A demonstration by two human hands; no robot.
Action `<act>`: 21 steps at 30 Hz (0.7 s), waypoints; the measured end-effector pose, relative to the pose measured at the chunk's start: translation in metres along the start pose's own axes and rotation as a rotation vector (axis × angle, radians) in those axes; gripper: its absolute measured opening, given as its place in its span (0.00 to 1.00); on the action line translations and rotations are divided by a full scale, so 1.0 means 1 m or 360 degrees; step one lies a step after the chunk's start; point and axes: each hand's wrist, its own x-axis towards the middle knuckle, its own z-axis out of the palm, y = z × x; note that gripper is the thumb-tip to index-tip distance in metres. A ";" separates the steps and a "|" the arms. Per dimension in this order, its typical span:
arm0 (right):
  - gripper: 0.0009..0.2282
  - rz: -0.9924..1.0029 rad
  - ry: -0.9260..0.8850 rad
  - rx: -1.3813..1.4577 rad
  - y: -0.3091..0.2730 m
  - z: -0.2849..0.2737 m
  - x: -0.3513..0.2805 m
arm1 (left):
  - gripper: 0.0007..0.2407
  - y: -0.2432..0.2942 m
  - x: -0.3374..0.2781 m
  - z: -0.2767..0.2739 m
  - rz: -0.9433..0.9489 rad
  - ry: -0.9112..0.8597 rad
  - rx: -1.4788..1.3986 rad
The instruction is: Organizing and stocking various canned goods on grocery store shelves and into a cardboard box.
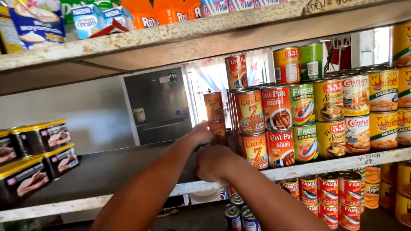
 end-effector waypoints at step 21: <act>0.20 -0.0145 0.0113 0.0165 0.003 0.012 0.001 | 0.26 0.006 0.065 0.037 -0.0572 -0.0167 -0.2042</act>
